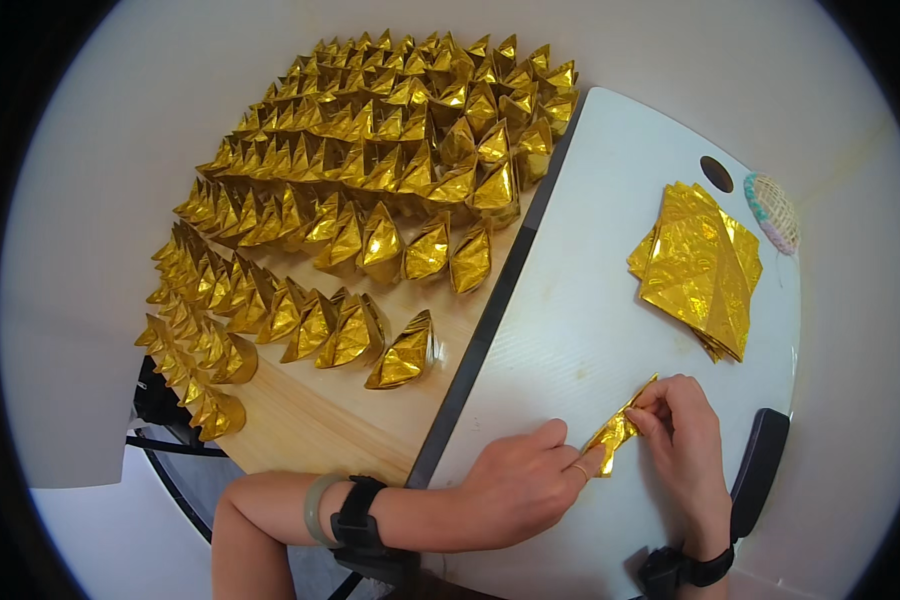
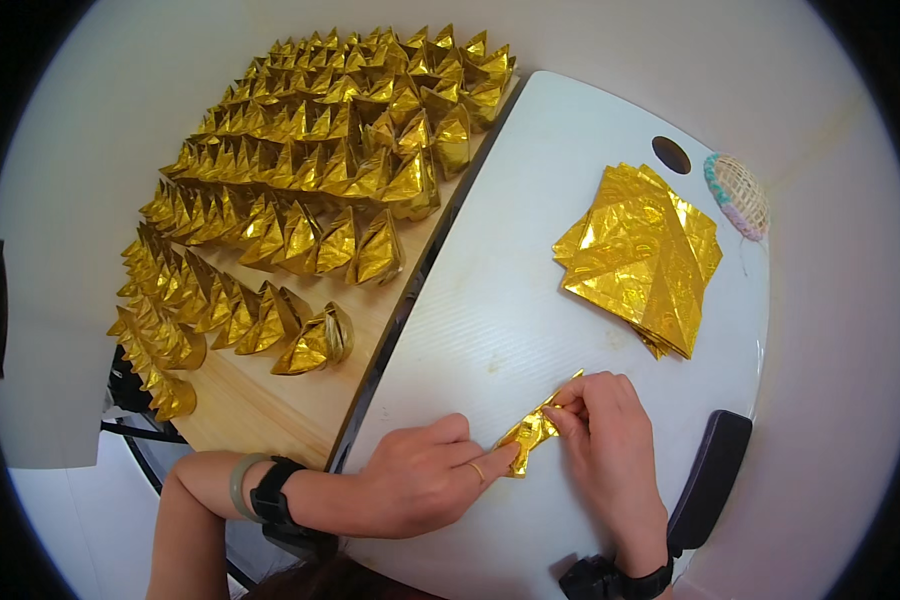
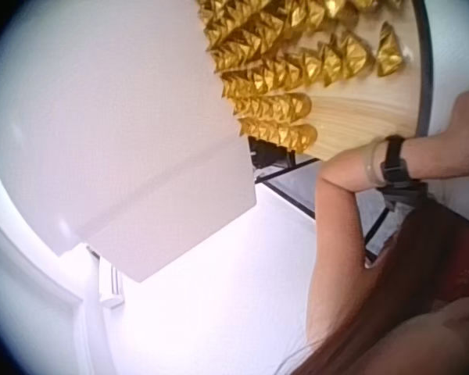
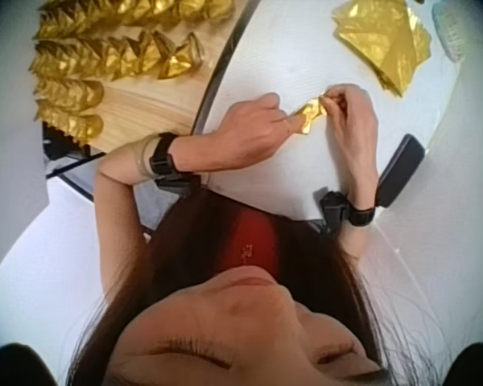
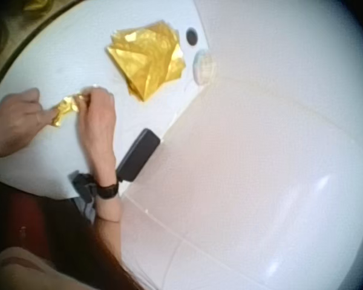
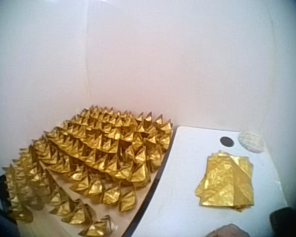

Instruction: Folding square gold paper into decorative ingot shapes.

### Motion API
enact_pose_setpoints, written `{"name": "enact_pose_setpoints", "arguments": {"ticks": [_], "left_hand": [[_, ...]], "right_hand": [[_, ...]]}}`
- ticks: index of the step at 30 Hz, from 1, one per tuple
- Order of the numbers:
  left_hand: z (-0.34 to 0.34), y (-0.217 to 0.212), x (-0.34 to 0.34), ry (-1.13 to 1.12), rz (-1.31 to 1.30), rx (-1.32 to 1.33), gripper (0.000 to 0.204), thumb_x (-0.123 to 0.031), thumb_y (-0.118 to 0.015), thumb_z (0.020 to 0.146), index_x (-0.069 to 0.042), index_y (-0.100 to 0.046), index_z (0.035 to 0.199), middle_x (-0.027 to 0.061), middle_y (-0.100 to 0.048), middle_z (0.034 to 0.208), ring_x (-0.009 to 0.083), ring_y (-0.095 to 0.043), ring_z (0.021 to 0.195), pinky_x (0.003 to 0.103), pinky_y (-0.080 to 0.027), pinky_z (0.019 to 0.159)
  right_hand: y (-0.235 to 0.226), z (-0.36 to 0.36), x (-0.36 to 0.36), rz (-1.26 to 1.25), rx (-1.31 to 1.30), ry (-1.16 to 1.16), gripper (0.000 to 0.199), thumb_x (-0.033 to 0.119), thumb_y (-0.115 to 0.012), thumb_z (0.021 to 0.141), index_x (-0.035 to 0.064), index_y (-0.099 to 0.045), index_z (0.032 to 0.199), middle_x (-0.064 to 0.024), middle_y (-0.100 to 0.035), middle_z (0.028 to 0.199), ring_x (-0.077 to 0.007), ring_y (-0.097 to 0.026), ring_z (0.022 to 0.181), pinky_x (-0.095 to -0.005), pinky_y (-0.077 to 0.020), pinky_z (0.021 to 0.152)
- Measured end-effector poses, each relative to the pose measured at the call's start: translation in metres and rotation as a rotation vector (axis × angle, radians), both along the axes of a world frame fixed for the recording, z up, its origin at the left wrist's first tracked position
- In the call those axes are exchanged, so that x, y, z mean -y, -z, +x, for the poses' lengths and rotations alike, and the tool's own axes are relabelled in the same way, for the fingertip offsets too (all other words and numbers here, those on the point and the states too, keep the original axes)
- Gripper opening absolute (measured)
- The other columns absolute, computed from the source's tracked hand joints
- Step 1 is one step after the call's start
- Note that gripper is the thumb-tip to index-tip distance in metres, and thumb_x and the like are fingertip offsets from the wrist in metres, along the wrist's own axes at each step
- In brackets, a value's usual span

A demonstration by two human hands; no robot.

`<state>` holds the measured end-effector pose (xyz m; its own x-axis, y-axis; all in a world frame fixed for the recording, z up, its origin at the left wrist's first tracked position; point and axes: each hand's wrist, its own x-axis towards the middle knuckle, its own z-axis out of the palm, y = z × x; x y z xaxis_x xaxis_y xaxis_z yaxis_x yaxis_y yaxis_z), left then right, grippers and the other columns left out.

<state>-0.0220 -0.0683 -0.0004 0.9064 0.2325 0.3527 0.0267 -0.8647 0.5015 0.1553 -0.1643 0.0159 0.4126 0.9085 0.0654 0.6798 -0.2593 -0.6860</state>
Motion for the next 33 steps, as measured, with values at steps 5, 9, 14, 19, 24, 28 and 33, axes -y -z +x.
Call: {"name": "enact_pose_setpoints", "arguments": {"ticks": [5,9,14,19,24,28,33], "left_hand": [[0.005,-0.011,-0.004,-0.033,0.093,-0.033,0.028,-0.012,-0.069,0.070,-0.003,-0.070,0.097,-0.0013,-0.056,0.075,0.0162,-0.051,0.071,0.025,-0.041,0.055],[0.006,-0.009,-0.005,-0.001,0.170,0.035,0.026,-0.013,-0.068,0.069,-0.003,-0.071,0.093,0.0030,-0.061,0.100,0.0201,-0.055,0.089,0.030,-0.045,0.069],[0.007,-0.003,-0.006,0.056,0.287,0.082,0.027,-0.012,-0.066,0.069,-0.002,-0.070,0.094,0.0063,-0.061,0.116,0.0237,-0.055,0.098,0.031,-0.045,0.075],[0.008,-0.002,-0.008,0.072,0.316,0.110,0.027,-0.011,-0.065,0.070,-0.002,-0.070,0.095,0.0082,-0.061,0.117,0.0262,-0.054,0.102,0.034,-0.045,0.075],[0.007,-0.006,-0.007,0.085,0.288,0.054,0.029,-0.010,-0.064,0.070,0.001,-0.068,0.096,0.0129,-0.061,0.115,0.0280,-0.054,0.103,0.035,-0.045,0.077],[0.008,-0.003,-0.006,0.108,0.345,0.099,0.031,-0.009,-0.063,0.069,0.004,-0.068,0.097,0.0160,-0.062,0.113,0.0298,-0.055,0.106,0.037,-0.046,0.084],[0.008,-0.005,-0.005,0.122,0.381,0.062,0.032,-0.008,-0.063,0.069,0.007,-0.067,0.096,0.0175,-0.063,0.111,0.0309,-0.056,0.107,0.038,-0.047,0.090]], "right_hand": [[-0.001,0.002,0.001,0.000,0.005,-0.018,0.018,0.002,-0.070,0.078,0.0017,-0.055,0.086,-0.0094,-0.053,0.077,-0.0249,-0.052,0.071,-0.0348,-0.0440,0.062],[-0.004,0.002,0.000,0.007,-0.029,-0.027,0.018,0.002,-0.070,0.078,0.0020,-0.054,0.086,-0.0098,-0.053,0.077,-0.0252,-0.051,0.072,-0.0348,-0.0438,0.063],[-0.001,0.007,0.001,0.010,-0.035,-0.056,0.017,0.004,-0.069,0.079,0.0022,-0.054,0.087,-0.0099,-0.053,0.078,-0.0261,-0.052,0.074,-0.0356,-0.0439,0.065],[-0.005,0.005,0.002,-0.014,-0.037,-0.106,0.021,0.010,-0.071,0.080,0.0033,-0.054,0.090,-0.0098,-0.052,0.084,-0.0275,-0.051,0.080,-0.0365,-0.0424,0.070],[0.003,0.006,0.004,0.029,0.250,-0.154,0.022,0.013,-0.070,0.080,0.0064,-0.054,0.093,-0.0084,-0.050,0.092,-0.0280,-0.048,0.087,-0.0378,-0.0374,0.077],[0.005,0.008,0.001,0.028,0.255,-0.153,0.019,0.011,-0.068,0.081,0.0067,-0.054,0.093,-0.0081,-0.050,0.090,-0.0273,-0.048,0.086,-0.0377,-0.0368,0.076],[0.007,0.012,0.001,0.051,0.236,-0.158,0.016,0.013,-0.066,0.083,0.0069,-0.054,0.091,-0.0076,-0.050,0.088,-0.0265,-0.048,0.086,-0.0374,-0.0368,0.075]]}}
